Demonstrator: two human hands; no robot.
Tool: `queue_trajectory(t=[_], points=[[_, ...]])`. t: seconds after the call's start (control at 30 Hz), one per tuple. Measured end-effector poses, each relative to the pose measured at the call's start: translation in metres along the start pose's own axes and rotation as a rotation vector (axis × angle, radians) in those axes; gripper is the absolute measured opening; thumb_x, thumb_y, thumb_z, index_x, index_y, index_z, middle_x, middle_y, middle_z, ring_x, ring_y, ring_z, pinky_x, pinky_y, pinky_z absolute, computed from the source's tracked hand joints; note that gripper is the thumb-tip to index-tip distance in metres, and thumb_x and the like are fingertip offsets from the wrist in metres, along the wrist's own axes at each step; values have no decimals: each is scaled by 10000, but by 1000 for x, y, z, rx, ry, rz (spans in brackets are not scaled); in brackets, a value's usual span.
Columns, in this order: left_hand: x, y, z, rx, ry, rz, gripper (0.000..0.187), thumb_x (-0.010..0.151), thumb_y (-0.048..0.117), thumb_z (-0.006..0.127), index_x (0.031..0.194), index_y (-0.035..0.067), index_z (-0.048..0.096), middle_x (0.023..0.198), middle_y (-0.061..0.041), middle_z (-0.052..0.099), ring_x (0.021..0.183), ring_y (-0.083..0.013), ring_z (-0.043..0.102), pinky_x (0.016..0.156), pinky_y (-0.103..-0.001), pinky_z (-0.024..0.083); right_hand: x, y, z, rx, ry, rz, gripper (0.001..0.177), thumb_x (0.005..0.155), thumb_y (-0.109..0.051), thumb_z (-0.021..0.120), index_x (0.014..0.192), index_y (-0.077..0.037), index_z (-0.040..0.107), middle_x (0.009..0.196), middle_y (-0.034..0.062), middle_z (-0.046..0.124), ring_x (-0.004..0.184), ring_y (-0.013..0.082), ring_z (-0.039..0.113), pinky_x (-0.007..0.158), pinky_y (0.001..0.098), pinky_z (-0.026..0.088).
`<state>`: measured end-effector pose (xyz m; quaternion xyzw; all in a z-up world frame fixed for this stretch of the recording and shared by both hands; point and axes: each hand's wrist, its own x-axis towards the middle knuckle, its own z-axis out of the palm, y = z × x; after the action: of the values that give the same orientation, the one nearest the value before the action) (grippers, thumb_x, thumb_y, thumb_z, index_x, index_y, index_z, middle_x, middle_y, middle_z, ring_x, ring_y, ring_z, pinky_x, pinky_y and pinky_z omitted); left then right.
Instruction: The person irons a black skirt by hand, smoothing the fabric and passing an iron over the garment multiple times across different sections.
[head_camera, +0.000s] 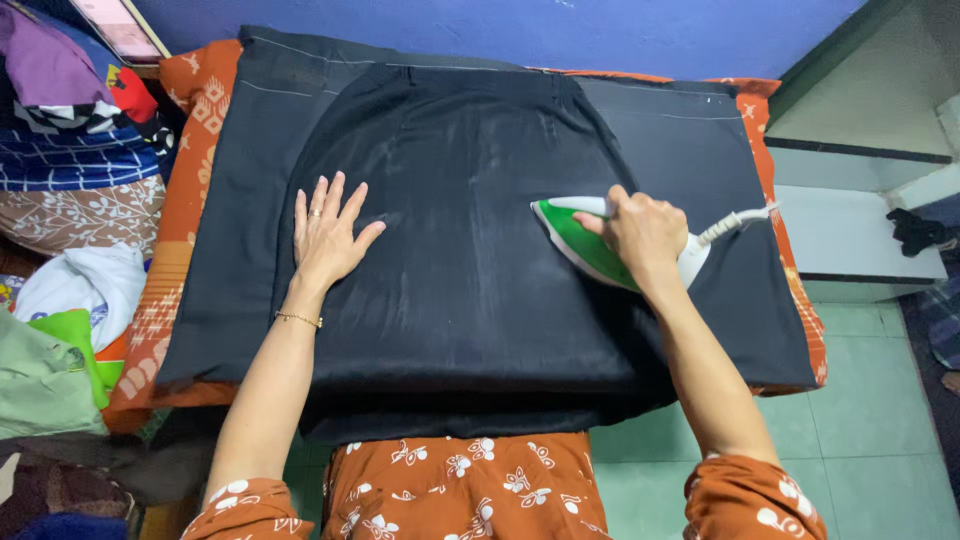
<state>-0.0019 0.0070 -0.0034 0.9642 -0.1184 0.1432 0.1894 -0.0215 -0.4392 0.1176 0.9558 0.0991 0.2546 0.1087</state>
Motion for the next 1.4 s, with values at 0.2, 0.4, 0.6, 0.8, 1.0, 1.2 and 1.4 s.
queue_trajectory(t=[0.2,0.4,0.6,0.8,1.0,1.2,1.4], points=[[3,4,-1,23,-6,-20,691,978,579,551,1529,163,521,1638,-201,364,1540,-378,250,1243,-569,98,56,11,44,-1,5,-9,643,792,-814,695,790,-172,700,580,57,653,513,236,686,450,347,483],[8,10,2,66,-9,-54,673,983,581,544,1519,175,522,1629,-202,360,1533,-383,251,1226,-601,102,121,-2,79,-15,-119,119,616,737,-801,729,794,-188,758,643,88,696,613,296,720,504,401,524],[9,12,0,67,-1,-56,678,993,580,533,1534,172,516,1643,-202,353,1539,-386,245,1228,-605,107,168,-37,104,50,-76,111,635,715,-776,751,807,-148,774,715,112,727,671,306,726,555,428,539],[10,9,-4,59,-20,-70,674,991,606,513,1531,203,505,1642,-183,345,1538,-370,241,1233,-581,109,181,-56,113,97,-79,115,661,733,-760,760,827,-105,758,709,117,724,652,297,726,575,408,544],[8,8,-6,81,-35,-79,683,986,622,504,1544,229,494,1653,-179,332,1542,-369,228,1243,-551,117,164,-31,111,44,-95,137,647,771,-764,745,781,-117,734,722,118,733,664,304,733,577,408,544],[9,8,-5,56,-36,-75,686,985,622,511,1542,222,492,1655,-181,318,1545,-366,214,1238,-556,108,124,13,95,-44,-77,138,638,754,-782,732,798,-145,760,690,109,724,650,315,729,566,405,545],[7,6,-3,51,-34,-73,695,985,621,509,1552,219,487,1660,-185,315,1549,-368,211,1243,-556,102,82,25,55,48,-195,55,634,796,-801,704,879,-178,785,683,136,708,669,320,728,620,417,552]])
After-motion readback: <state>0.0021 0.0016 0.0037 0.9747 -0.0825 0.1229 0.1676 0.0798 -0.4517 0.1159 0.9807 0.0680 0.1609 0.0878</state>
